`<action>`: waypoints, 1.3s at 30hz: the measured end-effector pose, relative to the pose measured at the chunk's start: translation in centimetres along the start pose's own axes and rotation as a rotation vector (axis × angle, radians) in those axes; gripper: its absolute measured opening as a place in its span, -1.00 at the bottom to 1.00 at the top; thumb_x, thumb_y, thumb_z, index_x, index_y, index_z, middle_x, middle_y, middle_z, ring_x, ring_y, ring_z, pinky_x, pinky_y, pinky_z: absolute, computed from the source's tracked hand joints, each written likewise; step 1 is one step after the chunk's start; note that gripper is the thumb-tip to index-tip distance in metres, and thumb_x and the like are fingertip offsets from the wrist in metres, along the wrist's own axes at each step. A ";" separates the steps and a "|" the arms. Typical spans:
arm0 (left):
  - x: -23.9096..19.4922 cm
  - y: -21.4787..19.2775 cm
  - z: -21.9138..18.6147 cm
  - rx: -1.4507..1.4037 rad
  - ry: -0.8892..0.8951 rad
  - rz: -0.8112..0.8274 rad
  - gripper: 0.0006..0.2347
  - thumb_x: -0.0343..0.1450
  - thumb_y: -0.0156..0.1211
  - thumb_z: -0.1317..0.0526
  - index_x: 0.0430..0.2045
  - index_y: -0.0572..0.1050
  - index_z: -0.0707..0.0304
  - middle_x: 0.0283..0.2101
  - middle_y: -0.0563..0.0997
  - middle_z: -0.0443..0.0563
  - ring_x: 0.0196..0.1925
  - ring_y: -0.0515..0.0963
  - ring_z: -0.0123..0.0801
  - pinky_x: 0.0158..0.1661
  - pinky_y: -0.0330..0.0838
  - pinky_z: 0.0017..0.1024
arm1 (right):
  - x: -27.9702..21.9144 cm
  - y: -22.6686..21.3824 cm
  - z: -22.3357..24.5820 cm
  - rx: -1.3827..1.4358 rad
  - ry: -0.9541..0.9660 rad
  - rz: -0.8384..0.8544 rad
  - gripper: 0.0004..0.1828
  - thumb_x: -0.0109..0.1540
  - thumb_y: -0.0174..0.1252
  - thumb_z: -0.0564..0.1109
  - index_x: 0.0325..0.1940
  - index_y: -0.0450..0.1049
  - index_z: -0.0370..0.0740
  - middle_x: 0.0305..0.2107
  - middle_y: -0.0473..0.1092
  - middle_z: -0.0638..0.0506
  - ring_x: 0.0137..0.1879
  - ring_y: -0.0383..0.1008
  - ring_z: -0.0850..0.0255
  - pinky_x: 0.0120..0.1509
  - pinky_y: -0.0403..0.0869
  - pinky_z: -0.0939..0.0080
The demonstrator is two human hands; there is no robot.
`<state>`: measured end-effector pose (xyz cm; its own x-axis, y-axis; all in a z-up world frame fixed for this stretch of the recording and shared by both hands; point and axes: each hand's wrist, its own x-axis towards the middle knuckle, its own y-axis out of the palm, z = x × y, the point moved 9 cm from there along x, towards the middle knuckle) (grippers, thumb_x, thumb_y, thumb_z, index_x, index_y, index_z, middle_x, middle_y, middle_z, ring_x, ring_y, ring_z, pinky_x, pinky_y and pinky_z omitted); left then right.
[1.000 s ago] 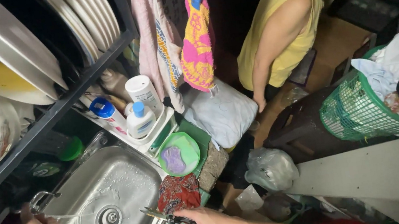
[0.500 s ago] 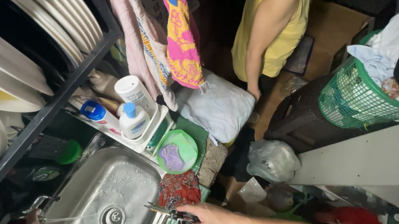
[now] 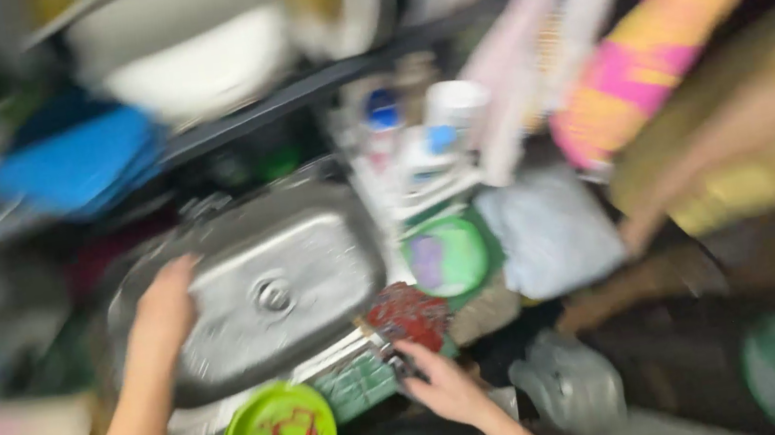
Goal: Using kitchen scissors to cut red chilies into small pieces over a bowl in a kitchen setting.
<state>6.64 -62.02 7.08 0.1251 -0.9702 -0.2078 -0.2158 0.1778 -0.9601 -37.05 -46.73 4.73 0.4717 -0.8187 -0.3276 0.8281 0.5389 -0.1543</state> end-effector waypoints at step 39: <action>-25.2 14.1 -10.5 -0.234 -0.093 0.132 -0.82 0.38 0.17 0.31 -0.20 0.62 0.03 -0.06 0.61 0.05 0.01 0.66 -0.05 -0.09 0.61 -0.16 | 3.3 1.5 -1.0 0.115 0.006 0.134 -0.29 0.27 0.14 -0.34 0.51 0.18 -0.22 -0.07 0.52 -0.17 0.01 0.57 0.20 0.20 0.55 0.14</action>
